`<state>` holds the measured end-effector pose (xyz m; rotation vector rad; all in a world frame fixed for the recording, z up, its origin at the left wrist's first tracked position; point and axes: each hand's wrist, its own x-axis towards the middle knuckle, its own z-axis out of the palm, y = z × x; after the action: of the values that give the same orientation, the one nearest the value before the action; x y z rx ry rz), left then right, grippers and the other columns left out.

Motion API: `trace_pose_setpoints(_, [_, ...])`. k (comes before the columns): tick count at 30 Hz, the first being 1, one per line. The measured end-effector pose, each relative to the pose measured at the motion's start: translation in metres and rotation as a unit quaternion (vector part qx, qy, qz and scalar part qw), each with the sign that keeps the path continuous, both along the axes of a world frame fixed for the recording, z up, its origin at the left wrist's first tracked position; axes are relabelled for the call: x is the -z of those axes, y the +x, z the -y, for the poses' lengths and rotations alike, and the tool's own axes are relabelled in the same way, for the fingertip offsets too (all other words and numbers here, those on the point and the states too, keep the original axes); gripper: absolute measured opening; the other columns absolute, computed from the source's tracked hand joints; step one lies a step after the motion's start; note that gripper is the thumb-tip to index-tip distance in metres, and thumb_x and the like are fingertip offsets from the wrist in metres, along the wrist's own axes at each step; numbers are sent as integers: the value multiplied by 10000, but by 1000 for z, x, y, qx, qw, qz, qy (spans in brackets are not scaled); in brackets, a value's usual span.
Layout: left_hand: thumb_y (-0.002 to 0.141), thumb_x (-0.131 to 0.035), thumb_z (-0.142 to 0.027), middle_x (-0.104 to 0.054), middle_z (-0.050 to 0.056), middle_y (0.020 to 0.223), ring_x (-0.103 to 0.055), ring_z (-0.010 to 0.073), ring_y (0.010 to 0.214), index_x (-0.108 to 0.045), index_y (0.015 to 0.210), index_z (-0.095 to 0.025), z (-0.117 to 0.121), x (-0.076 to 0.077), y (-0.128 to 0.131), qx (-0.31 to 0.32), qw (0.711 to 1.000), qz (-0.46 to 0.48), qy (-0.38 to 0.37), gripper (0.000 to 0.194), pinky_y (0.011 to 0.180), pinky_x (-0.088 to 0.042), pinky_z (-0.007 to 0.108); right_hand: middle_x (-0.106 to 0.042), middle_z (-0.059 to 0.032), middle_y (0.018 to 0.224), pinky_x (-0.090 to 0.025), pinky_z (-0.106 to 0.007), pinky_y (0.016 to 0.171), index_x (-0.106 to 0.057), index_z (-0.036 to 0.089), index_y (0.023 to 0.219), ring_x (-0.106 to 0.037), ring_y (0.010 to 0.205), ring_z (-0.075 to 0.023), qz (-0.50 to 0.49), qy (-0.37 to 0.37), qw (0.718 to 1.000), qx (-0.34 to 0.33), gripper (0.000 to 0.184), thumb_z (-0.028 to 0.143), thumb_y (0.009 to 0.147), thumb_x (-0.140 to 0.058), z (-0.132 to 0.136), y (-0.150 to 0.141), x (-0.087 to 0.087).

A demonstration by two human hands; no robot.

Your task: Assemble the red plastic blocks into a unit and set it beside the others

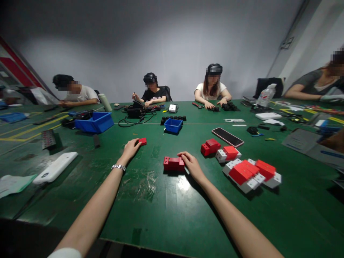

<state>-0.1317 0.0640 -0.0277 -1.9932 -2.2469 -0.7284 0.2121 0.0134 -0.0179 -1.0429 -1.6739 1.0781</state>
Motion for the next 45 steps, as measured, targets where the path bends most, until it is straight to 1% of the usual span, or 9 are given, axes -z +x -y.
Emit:
trace_pose_setpoints(9, [862, -436, -429, -619, 88, 1122, -531, 253, 1036, -570, 1106, -183, 1, -3, 1, 0, 1000, 26, -1, 371, 875, -392, 358, -647, -54, 920, -402, -308, 812, -633, 180, 889, -567, 889, -211, -1, -8, 1000, 5, 299, 407, 818, -452, 2, -1, -5])
trace_pose_setpoints(15, [800, -493, -521, -622, 86, 1101, -530, 267, 1028, -575, 1080, -184, 3, -6, 3, 3, 1000, 26, 0, 445, 853, -399, 361, -646, -50, 914, -401, -308, 813, -635, 180, 886, -569, 889, -209, -5, -7, 1000, 4, 304, 411, 819, -450, 2, 0, -3])
trace_pose_setpoints(21, [784, -512, -494, -617, 84, 1099, -528, 268, 1020, -574, 1073, -199, 5, -5, 4, 5, 1000, 11, 0, 418, 850, -395, 363, -650, -46, 916, -399, -311, 820, -639, 183, 892, -569, 892, -208, -8, 1, 1000, 3, 309, 416, 819, -449, 0, 0, 0])
trace_pose_setpoints(25, [783, -513, -489, -617, 74, 1101, -527, 271, 1019, -573, 1066, -208, 5, -4, 3, 4, 1000, 11, 1, 404, 848, -394, 369, -647, -46, 908, -406, -305, 802, -636, 180, 895, -569, 880, -205, -10, -5, 1000, 4, 309, 423, 808, -467, 1, -1, -1])
trace_pose_setpoints(33, [781, -507, -497, -615, 78, 1105, -524, 274, 1025, -571, 1078, -210, 4, -4, 3, -2, 1000, 11, -5, 419, 836, -398, 366, -636, -39, 853, -414, -299, 758, -631, 172, 866, -563, 824, -188, -24, -19, 999, -31, 281, 412, 798, -502, 6, -2, -7])
trace_pose_setpoints(38, [782, -506, -496, -612, 76, 1112, -518, 274, 1034, -566, 1086, -212, 2, -2, 2, -5, 1000, 8, -6, 420, 853, -388, 367, -637, -24, 846, -425, -295, 717, -620, 194, 855, -565, 780, -167, -50, -37, 996, -56, 235, 401, 745, -598, 8, -3, -6])
trace_pose_setpoints(42, [784, -511, -490, -608, 79, 1121, -514, 273, 1039, -562, 1094, -212, 3, -2, 2, -8, 1000, 11, -10, 420, 859, -385, 367, -645, -19, 817, -442, -306, 698, -604, 202, 863, -574, 747, -165, -64, -69, 992, -79, 255, 401, 708, -645, 9, -4, -6])
trace_pose_setpoints(45, [785, -513, -487, -609, 83, 1122, -514, 273, 1039, -561, 1099, -212, 3, -3, 2, -10, 1000, 10, -15, 420, 861, -383, 364, -642, -23, 816, -444, -314, 700, -607, 196, 848, -568, 739, -163, -57, -60, 994, -78, 265, 408, 696, -655, 9, -4, -6])
